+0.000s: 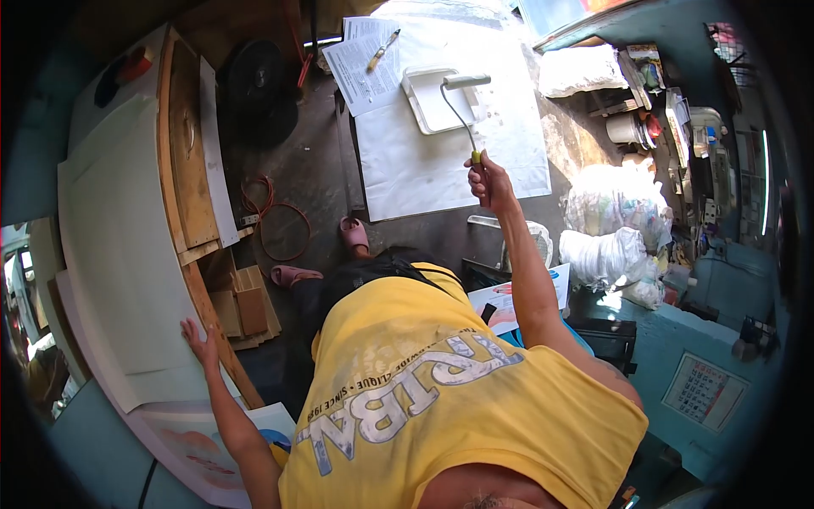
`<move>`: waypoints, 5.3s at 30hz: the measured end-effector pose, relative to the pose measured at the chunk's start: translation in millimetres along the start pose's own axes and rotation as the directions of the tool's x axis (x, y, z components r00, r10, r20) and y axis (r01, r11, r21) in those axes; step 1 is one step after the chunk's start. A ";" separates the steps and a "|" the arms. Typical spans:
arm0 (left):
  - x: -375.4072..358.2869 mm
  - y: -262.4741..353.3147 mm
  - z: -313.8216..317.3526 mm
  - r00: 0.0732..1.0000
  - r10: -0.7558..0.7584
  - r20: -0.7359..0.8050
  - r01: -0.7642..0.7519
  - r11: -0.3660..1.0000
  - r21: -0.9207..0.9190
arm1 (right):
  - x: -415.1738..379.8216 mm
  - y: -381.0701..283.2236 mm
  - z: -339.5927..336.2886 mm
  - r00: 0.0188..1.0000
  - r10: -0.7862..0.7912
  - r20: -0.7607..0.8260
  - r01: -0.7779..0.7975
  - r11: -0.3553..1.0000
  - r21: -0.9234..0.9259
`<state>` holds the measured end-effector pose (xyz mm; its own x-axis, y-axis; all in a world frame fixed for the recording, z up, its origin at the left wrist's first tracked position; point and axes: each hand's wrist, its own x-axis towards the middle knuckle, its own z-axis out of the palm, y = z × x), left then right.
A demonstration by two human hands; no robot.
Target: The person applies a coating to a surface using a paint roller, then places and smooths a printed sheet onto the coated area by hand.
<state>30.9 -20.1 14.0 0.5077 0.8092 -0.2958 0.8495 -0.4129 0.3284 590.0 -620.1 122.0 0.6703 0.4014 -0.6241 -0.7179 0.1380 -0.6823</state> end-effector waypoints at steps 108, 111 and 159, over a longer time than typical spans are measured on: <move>-23.4 -127.7 -45.4 0.861 -0.182 -0.476 0.190 0.981 -0.032 | 43.2 200.7 553.9 0.746 0.109 0.656 0.660 -0.249 -0.709; -25.1 -114.3 -69.2 0.866 -0.164 -0.472 0.249 0.960 0.124 | 37.1 201.9 580.3 0.754 0.045 0.655 0.648 -0.208 -0.732; 34.1 -8.1 -63.4 0.970 0.095 -0.225 -0.049 0.978 0.204 | 4.4 236.6 556.4 0.767 0.091 0.636 0.642 -0.102 -0.760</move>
<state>32.2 37.3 58.2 0.5409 0.8394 -0.0533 0.8351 -0.5284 0.1528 318.6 -81.8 169.6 0.3296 0.8958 -0.2983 0.6466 -0.4444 -0.6200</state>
